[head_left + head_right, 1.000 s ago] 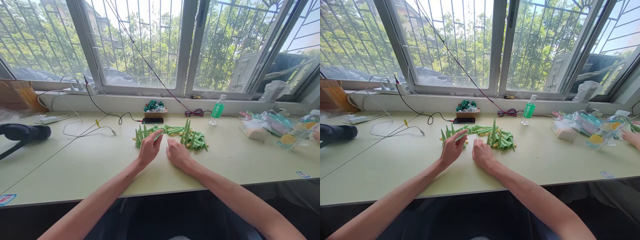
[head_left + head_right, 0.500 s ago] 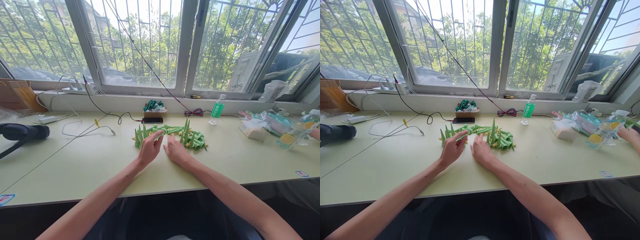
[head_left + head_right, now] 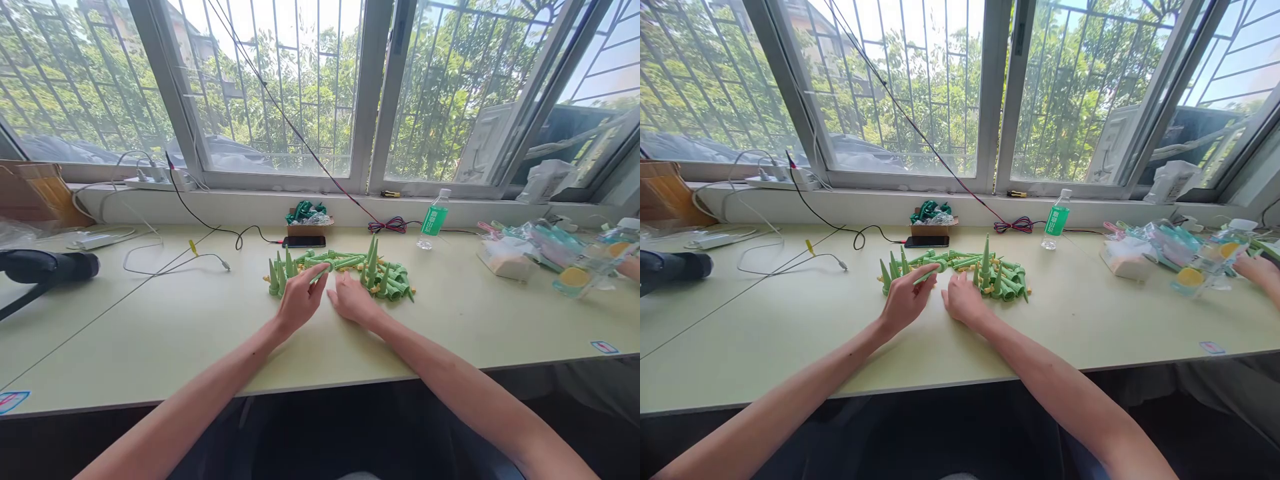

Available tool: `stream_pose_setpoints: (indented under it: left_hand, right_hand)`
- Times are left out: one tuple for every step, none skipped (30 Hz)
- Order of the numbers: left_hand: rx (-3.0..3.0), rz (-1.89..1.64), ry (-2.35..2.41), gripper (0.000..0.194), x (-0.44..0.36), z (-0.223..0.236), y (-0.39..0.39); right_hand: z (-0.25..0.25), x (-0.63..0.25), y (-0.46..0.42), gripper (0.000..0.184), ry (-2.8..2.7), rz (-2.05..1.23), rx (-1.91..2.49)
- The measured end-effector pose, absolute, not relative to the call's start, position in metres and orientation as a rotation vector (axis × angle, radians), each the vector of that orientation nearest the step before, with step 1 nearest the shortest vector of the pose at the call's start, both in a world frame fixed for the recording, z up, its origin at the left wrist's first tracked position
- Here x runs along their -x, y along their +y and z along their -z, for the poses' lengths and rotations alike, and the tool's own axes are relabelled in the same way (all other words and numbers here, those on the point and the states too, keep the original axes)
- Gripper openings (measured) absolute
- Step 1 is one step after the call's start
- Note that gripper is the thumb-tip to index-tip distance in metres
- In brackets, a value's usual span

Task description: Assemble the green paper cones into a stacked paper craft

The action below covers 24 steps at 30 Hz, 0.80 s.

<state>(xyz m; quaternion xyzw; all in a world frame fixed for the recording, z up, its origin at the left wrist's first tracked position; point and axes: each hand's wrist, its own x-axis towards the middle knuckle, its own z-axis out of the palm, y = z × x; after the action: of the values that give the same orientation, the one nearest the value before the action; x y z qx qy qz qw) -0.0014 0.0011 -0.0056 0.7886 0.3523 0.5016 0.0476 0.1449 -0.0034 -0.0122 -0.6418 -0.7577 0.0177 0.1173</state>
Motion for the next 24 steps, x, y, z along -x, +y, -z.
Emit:
stream_pose_setpoints:
  left_hand:
    - [-2.403,-1.527,1.079,0.026,0.0013,0.0053,0.0007]
    - [-2.400,-1.523,1.083,0.026,0.0011,0.0050,0.0003]
    - [-2.398,-1.520,1.087,0.026,0.0009,0.0047,-0.0001]
    - [-2.398,-1.520,1.089,0.025,0.0008,0.0043,-0.0005]
    - [-2.399,-1.524,1.090,0.025,0.0007,0.0041,-0.0008]
    - [-2.403,-1.528,1.090,0.025,0.0007,0.0039,-0.0010]
    - [-2.408,-1.532,1.089,0.025,0.0007,0.0037,-0.0011]
    - [-2.414,-1.536,1.088,0.025,0.0007,0.0037,-0.0011]
    - [-2.420,-1.539,1.086,0.026,0.0007,0.0037,-0.0009]
    - [-2.425,-1.540,1.086,0.026,0.0008,0.0038,-0.0007]
    - [-2.430,-1.540,1.086,0.026,0.0008,0.0039,-0.0004]
    - [-2.433,-1.541,1.086,0.026,0.0007,0.0040,-0.0001]
    - [-2.433,-1.543,1.084,0.025,0.0007,0.0041,0.0001]
    - [-2.434,-1.542,1.081,0.026,0.0006,0.0042,0.0003]
    - [-2.435,-1.542,1.076,0.026,0.0005,0.0043,0.0004]
    - [-2.436,-1.543,1.070,0.026,0.0005,0.0044,0.0005]
    - [-2.436,-1.544,1.066,0.026,0.0005,0.0044,0.0005]
    - [-2.437,-1.542,1.064,0.025,0.0005,0.0044,0.0005]
    - [-2.438,-1.542,1.063,0.025,0.0006,0.0044,0.0004]
    - [-2.437,-1.541,1.064,0.025,0.0008,0.0044,0.0003]
    - [-2.436,-1.540,1.065,0.024,0.0009,0.0044,0.0003]
    - [-2.434,-1.539,1.064,0.024,0.0010,0.0044,0.0002]
    - [-2.431,-1.539,1.062,0.024,0.0011,0.0044,0.0002]
    - [-2.430,-1.540,1.061,0.024,0.0012,0.0044,0.0001]
  right_hand:
    - [0.0124,-0.1450,-0.0040,0.034,-2.221,-0.055,1.879]
    - [0.0126,-0.1450,-0.0048,0.033,-2.224,-0.057,1.879]
    - [0.0129,-0.1449,-0.0058,0.031,-2.229,-0.056,1.874]
    - [0.0133,-0.1448,-0.0069,0.030,-2.233,-0.051,1.865]
    - [0.0136,-0.1446,-0.0080,0.029,-2.235,-0.041,1.852]
    - [0.0140,-0.1444,-0.0091,0.028,-2.237,-0.029,1.836]
    - [0.0143,-0.1442,-0.0101,0.027,-2.237,-0.016,1.820]
    - [0.0145,-0.1439,-0.0108,0.026,-2.235,-0.004,1.806]
    - [0.0146,-0.1437,-0.0113,0.026,-2.232,0.006,1.797]
    - [0.0147,-0.1435,-0.0114,0.027,-2.228,0.014,1.794]
    - [0.0147,-0.1434,-0.0111,0.029,-2.225,0.019,1.796]
    - [0.0147,-0.1432,-0.0105,0.031,-2.222,0.020,1.807]
    - [0.0148,-0.1432,-0.0096,0.032,-2.222,0.019,1.820]
    - [0.0149,-0.1431,-0.0086,0.032,-2.225,0.014,1.834]
    - [0.0150,-0.1431,-0.0075,0.032,-2.229,0.007,1.848]
    - [0.0152,-0.1432,-0.0066,0.032,-2.236,-0.002,1.859]
    - [0.0155,-0.1433,-0.0059,0.032,-2.244,-0.007,1.864]
    - [0.0157,-0.1434,-0.0055,0.032,-2.251,-0.007,1.865]
    - [0.0159,-0.1434,-0.0054,0.031,-2.257,-0.002,1.862]
    - [0.0160,-0.1435,-0.0057,0.031,-2.262,0.008,1.858]
    - [0.0159,-0.1434,-0.0063,0.031,-2.266,0.020,1.853]
    - [0.0157,-0.1433,-0.0072,0.031,-2.271,0.032,1.848]
    - [0.0154,-0.1432,-0.0082,0.031,-2.275,0.039,1.844]
    - [0.0151,-0.1429,-0.0094,0.030,-2.281,0.037,1.839]
